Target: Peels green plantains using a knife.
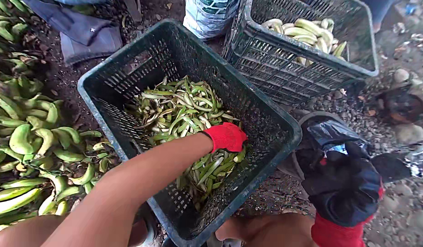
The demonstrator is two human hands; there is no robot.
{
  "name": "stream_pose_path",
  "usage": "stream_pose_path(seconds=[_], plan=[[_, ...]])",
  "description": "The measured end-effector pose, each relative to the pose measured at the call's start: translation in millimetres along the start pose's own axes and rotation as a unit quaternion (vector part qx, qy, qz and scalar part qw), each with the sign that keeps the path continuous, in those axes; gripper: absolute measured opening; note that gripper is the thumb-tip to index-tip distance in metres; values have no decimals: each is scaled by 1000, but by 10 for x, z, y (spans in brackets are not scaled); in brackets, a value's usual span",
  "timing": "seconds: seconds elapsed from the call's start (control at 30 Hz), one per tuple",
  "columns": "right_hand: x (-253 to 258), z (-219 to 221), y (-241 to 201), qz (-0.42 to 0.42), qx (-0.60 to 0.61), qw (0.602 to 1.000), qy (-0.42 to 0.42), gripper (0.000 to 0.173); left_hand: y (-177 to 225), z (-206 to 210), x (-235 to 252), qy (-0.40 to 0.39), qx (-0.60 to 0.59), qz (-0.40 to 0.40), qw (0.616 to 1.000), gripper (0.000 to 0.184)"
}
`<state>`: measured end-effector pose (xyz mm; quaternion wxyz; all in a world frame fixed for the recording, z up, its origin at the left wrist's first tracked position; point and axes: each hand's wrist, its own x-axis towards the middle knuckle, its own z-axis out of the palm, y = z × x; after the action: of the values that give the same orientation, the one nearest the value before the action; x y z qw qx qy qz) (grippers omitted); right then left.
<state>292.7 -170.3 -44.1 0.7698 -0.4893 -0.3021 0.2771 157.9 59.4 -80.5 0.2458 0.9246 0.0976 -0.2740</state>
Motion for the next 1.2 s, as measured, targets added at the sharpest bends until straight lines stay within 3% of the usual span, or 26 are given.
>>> stream_pose_path(seconds=[0.13, 0.23, 0.5, 0.67, 0.83, 0.93, 1.03, 1.2], plan=[[53, 37, -17, 11, 3, 1000, -18, 26, 52, 447, 379, -75, 10, -2, 997, 75], [68, 61, 2, 3, 17, 1000, -3, 25, 129, 458, 486, -71, -11, 14, 997, 60], [119, 113, 40, 14, 15, 1000, -13, 23, 409, 589, 693, -67, -7, -117, 991, 39], [133, 151, 17, 6, 38, 999, -9, 22, 363, 499, 682, -17, -76, -163, 984, 69], [88, 113, 1, -6, 64, 998, -6, 19, 455, 401, 585, 7, -124, -232, 965, 85], [45, 68, 10, -10, 52, 999, 3, 21, 334, 208, 253, 62, -123, -196, 971, 94], [32, -1, 35, -6, 60, 998, 2, 22, 118, 42, -214, 74, -22, -116, 990, 94], [169, 43, 86, -18, 107, 994, -8, 24, -206, 639, -368, -73, 115, -21, 990, 86]])
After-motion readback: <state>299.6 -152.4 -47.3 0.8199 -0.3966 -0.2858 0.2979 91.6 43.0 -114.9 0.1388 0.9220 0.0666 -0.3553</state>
